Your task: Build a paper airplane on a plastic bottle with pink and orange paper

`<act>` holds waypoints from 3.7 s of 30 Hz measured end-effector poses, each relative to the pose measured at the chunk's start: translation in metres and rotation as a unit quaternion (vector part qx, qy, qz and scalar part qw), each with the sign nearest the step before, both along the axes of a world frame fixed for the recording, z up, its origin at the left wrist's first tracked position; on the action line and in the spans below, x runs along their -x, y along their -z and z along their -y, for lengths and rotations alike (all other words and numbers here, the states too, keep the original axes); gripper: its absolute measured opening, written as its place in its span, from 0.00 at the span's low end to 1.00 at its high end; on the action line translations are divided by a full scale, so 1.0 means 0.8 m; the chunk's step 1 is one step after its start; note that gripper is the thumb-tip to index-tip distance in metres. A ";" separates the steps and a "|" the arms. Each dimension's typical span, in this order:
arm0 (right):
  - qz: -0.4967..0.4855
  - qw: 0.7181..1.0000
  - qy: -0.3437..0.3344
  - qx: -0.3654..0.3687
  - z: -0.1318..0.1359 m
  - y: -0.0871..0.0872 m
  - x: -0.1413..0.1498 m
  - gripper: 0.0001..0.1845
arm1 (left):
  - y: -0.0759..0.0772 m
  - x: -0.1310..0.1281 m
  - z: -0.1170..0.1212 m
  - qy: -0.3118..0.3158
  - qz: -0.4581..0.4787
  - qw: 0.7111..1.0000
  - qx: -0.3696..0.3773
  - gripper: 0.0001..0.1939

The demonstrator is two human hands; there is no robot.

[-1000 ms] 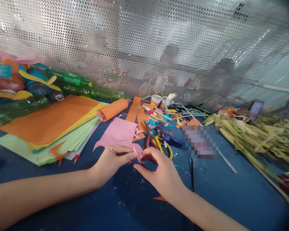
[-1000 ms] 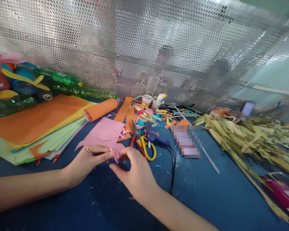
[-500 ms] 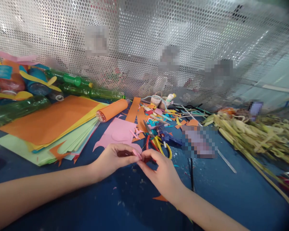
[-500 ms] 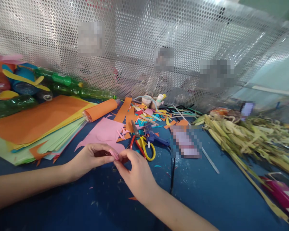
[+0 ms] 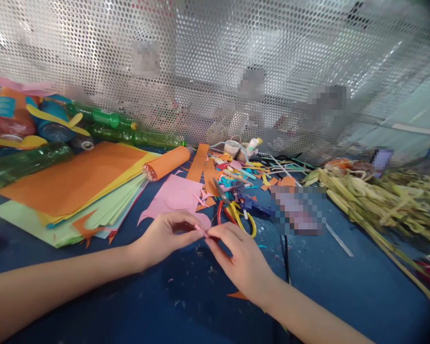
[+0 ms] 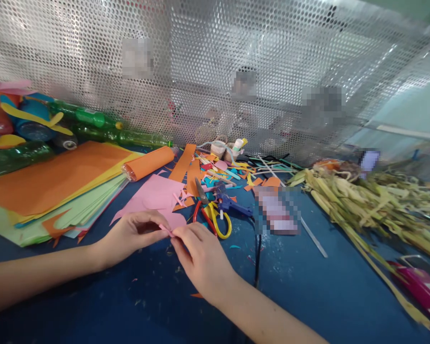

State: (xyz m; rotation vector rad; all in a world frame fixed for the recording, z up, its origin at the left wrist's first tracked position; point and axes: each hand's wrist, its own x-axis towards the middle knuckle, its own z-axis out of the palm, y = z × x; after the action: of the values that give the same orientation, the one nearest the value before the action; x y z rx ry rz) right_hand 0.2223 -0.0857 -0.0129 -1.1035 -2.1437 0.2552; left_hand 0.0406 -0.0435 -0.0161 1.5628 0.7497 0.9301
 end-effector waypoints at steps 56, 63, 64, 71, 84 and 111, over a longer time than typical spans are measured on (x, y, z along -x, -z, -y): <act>-0.222 0.906 -0.043 0.359 -0.010 -0.011 -0.003 0.11 | 0.004 0.007 -0.002 -0.011 -0.129 0.965 -0.230 0.07; -0.128 0.960 0.000 0.249 -0.005 -0.004 -0.002 0.07 | 0.009 0.005 0.000 -0.013 -0.125 0.971 -0.205 0.07; -0.118 0.966 0.003 0.231 -0.004 -0.003 -0.001 0.07 | 0.010 0.005 0.000 -0.007 -0.116 0.974 -0.196 0.07; -0.070 0.987 0.015 0.146 -0.004 -0.002 -0.001 0.07 | 0.011 0.007 -0.001 0.005 -0.131 0.976 -0.175 0.05; -0.035 0.990 0.012 0.134 -0.002 0.000 -0.002 0.05 | 0.007 0.005 -0.001 0.023 -0.101 0.991 -0.086 0.05; -0.075 0.966 -0.011 0.246 -0.002 -0.002 0.000 0.06 | 0.009 0.007 -0.002 0.042 -0.102 0.992 -0.064 0.07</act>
State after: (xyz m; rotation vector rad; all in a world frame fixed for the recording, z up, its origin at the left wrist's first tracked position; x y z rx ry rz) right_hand 0.2227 -0.0840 -0.0115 -1.2809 -2.0061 0.8900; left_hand 0.0347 -0.0418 -0.0233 1.8092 0.7727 0.7768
